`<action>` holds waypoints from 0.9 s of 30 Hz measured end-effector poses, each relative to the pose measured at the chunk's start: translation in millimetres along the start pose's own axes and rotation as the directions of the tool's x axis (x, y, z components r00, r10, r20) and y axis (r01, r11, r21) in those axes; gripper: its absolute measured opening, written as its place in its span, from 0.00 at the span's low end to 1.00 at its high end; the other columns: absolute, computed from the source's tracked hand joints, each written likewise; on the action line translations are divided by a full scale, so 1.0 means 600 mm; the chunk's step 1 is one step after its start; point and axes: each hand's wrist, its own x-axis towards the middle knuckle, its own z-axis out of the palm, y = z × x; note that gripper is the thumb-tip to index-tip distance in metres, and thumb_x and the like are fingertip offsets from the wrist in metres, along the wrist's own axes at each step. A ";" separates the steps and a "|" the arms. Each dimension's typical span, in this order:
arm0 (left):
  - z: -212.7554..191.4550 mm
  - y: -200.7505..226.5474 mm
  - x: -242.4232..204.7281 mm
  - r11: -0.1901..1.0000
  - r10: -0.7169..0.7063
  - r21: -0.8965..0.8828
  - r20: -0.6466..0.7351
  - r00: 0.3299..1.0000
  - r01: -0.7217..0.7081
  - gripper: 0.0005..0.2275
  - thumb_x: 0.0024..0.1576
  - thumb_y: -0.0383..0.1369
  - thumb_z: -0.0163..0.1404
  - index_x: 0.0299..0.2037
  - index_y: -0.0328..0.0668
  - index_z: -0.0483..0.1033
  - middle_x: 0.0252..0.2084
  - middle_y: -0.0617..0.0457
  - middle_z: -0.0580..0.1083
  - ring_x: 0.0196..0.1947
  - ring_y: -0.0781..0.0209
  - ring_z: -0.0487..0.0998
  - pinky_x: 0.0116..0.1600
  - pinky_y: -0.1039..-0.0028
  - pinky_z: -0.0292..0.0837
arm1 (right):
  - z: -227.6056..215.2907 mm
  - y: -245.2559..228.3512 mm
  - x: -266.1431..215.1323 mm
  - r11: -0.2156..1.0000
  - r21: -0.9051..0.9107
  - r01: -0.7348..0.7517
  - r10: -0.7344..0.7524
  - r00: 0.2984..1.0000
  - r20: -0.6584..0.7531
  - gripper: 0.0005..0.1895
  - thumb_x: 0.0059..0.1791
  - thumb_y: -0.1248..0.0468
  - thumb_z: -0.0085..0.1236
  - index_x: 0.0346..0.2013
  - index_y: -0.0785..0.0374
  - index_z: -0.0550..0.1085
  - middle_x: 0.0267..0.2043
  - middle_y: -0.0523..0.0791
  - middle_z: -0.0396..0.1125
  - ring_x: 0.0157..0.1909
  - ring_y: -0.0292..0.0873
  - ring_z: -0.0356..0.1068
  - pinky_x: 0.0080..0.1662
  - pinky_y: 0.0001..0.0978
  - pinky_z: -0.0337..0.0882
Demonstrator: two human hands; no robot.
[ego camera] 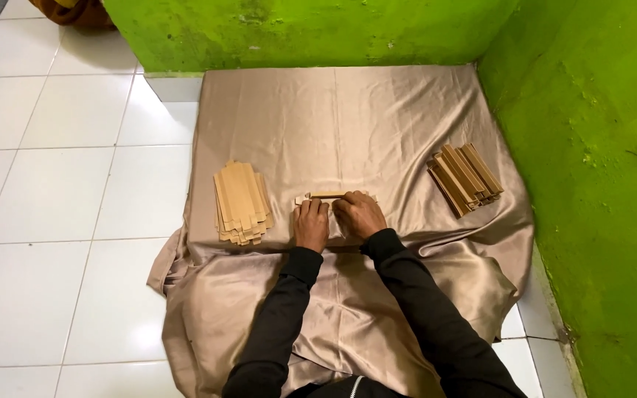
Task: Assembling a wooden box by interlocking pre-cut wooden slats on a cloth-covered floor.
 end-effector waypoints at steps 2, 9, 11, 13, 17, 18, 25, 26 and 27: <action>-0.005 -0.010 0.007 1.000 -0.001 0.003 0.009 1.000 0.001 0.05 0.55 0.30 0.57 0.40 0.48 0.78 0.39 0.55 0.72 0.44 0.56 0.72 0.49 0.64 0.63 | 0.012 0.024 -0.009 0.999 -0.033 -0.004 0.004 1.000 -0.008 0.05 0.51 0.56 0.58 0.38 0.51 0.77 0.37 0.41 0.67 0.42 0.46 0.69 0.41 0.39 0.72; -0.003 -0.045 0.023 0.997 0.031 0.064 0.012 0.999 -0.032 0.02 0.58 0.33 0.55 0.35 0.49 0.79 0.32 0.56 0.71 0.40 0.57 0.71 0.50 0.63 0.63 | 0.031 0.059 -0.033 0.971 -0.238 0.027 -0.032 0.999 -0.021 0.05 0.49 0.56 0.57 0.38 0.47 0.72 0.36 0.37 0.62 0.43 0.41 0.65 0.44 0.35 0.65; 0.002 -0.042 0.016 0.998 0.010 0.062 0.030 1.000 -0.012 0.02 0.58 0.34 0.56 0.34 0.49 0.79 0.31 0.56 0.71 0.40 0.57 0.71 0.51 0.62 0.63 | 0.030 0.059 -0.040 0.982 -0.189 -0.025 0.027 1.000 0.012 0.04 0.50 0.56 0.56 0.38 0.48 0.72 0.36 0.37 0.63 0.43 0.41 0.66 0.44 0.34 0.66; 0.000 -0.043 0.019 0.998 -0.009 0.065 0.039 0.999 0.006 0.03 0.57 0.34 0.56 0.32 0.48 0.78 0.30 0.55 0.71 0.41 0.56 0.71 0.51 0.60 0.63 | 0.020 0.060 -0.031 0.987 -0.143 -0.075 0.081 0.996 0.038 0.03 0.52 0.56 0.55 0.39 0.48 0.73 0.37 0.37 0.63 0.43 0.41 0.67 0.45 0.34 0.66; -0.032 -0.036 0.026 0.970 -0.240 0.013 0.172 0.955 0.242 0.03 0.53 0.33 0.60 0.32 0.50 0.79 0.29 0.57 0.72 0.42 0.54 0.71 0.56 0.53 0.59 | -0.032 0.035 -0.021 0.874 0.248 -0.417 0.374 0.905 0.203 0.09 0.52 0.54 0.60 0.38 0.54 0.73 0.37 0.43 0.69 0.46 0.50 0.72 0.48 0.44 0.70; -0.044 -0.035 0.044 0.940 -0.328 -0.015 0.235 0.915 0.340 0.04 0.53 0.33 0.61 0.35 0.49 0.79 0.31 0.55 0.73 0.45 0.53 0.72 0.59 0.50 0.57 | -0.052 0.031 -0.011 0.781 0.344 -0.521 0.470 0.854 0.224 0.13 0.49 0.55 0.66 0.38 0.55 0.70 0.37 0.46 0.69 0.46 0.53 0.73 0.48 0.47 0.71; -0.054 -0.037 0.060 0.866 -0.443 -0.064 0.366 0.819 0.497 0.07 0.51 0.34 0.62 0.35 0.50 0.77 0.40 0.52 0.74 0.52 0.46 0.72 0.62 0.44 0.54 | -0.085 0.030 0.003 0.695 0.304 -0.651 0.591 0.759 0.274 0.25 0.40 0.52 0.76 0.36 0.57 0.68 0.40 0.49 0.67 0.50 0.60 0.71 0.52 0.54 0.69; -0.064 -0.039 0.059 0.843 -0.462 -0.086 0.390 0.797 0.530 0.10 0.51 0.36 0.62 0.37 0.49 0.75 0.42 0.51 0.73 0.54 0.45 0.70 0.62 0.43 0.54 | -0.094 0.025 0.007 0.678 0.290 -0.675 0.615 0.737 0.280 0.25 0.39 0.52 0.76 0.36 0.57 0.67 0.41 0.49 0.66 0.51 0.60 0.71 0.52 0.54 0.69; -0.073 -0.041 0.058 0.819 -0.479 -0.106 0.414 0.774 0.564 0.12 0.51 0.37 0.63 0.40 0.49 0.74 0.44 0.49 0.72 0.56 0.43 0.68 0.62 0.42 0.55 | -0.103 0.020 0.010 0.660 0.276 -0.699 0.638 0.715 0.285 0.26 0.39 0.53 0.77 0.35 0.57 0.66 0.41 0.49 0.65 0.51 0.61 0.71 0.52 0.54 0.69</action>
